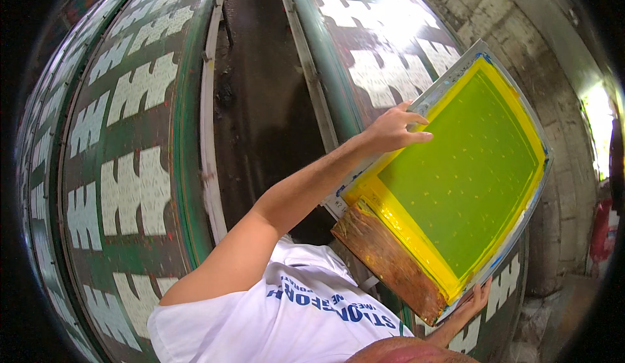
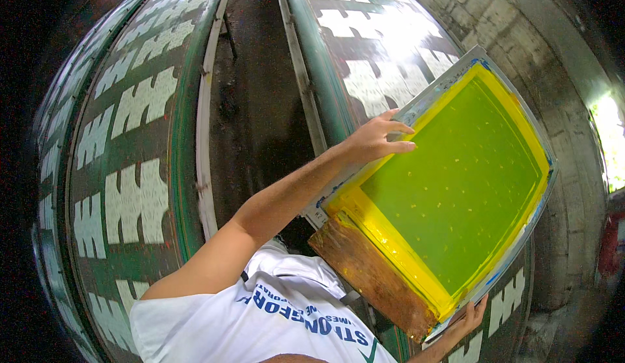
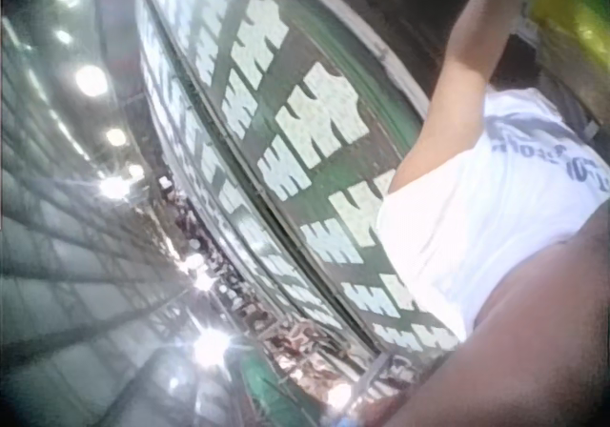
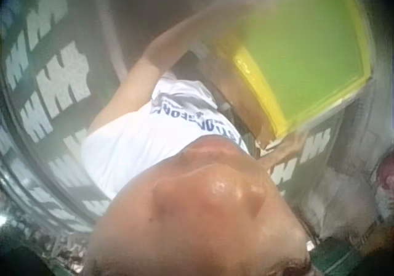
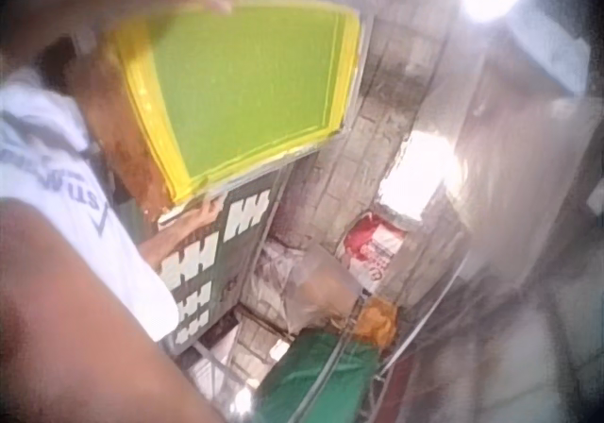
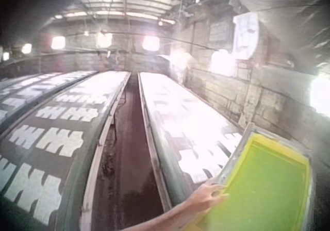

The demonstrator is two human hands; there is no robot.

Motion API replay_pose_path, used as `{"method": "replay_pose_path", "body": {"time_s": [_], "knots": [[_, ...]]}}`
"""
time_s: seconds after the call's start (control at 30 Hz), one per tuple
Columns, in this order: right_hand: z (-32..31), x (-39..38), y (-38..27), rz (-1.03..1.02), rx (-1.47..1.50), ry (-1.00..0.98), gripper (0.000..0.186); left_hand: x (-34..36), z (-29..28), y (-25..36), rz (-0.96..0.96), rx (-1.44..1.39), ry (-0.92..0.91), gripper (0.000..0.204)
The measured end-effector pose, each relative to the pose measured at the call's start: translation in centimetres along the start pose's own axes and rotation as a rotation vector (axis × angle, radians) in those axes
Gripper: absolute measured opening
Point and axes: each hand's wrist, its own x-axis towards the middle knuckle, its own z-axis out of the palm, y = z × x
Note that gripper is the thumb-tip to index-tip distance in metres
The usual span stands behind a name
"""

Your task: The person repeatedly uses a squeegee to pull green ink across a screen-printing frame, then lifts and repositions the frame to continue printing on a patterned surface.

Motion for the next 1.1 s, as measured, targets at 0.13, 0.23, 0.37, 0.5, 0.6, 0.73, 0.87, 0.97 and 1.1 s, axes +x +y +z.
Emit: {"method": "replay_pose_path", "body": {"time_s": [0.13,0.23,0.37,0.5,0.6,0.73,0.87,0.97,1.1], "knots": [[12.2,1.2,-1.6,-0.016,-0.1,-0.074,0.081,6.4,-10.6,-5.6,-0.081,0.028,-0.051,0.072],[21.9,1.8,-4.0,0.028,0.119,-0.006,0.081,10.6,-18.3,-8.6,-0.021,0.089,-0.071,0.074],[34.8,4.1,-6.4,-0.037,0.03,-0.042,0.081,17.0,-28.1,-14.0,-0.046,0.011,-0.081,0.075],[44.6,6.1,-8.4,0.029,0.098,-0.03,0.084,22.4,-34.5,-18.7,-0.088,0.017,-0.081,0.073],[53.2,8.5,-8.4,0.005,-0.007,-0.043,0.082,26.6,-40.1,-24.0,-0.106,0.034,-0.051,0.071],[63.2,10.4,-7.4,0.014,0.098,-0.062,0.08,31.6,-46.3,-30.3,-0.099,0.079,-0.052,0.07],[73.6,14.3,-7.0,0.036,0.108,-0.069,0.079,38.5,-54.1,-35.3,-0.081,0.063,-0.075,0.068],[82.4,17.6,-8.0,0.052,0.136,-0.109,0.078,43.4,-61.1,-38.2,-0.063,0.083,-0.041,0.068],[93.1,20.4,-10.8,0.095,0.155,-0.144,0.08,48.8,-69.0,-42.2,-0.122,0.136,0.01,0.067]]}}
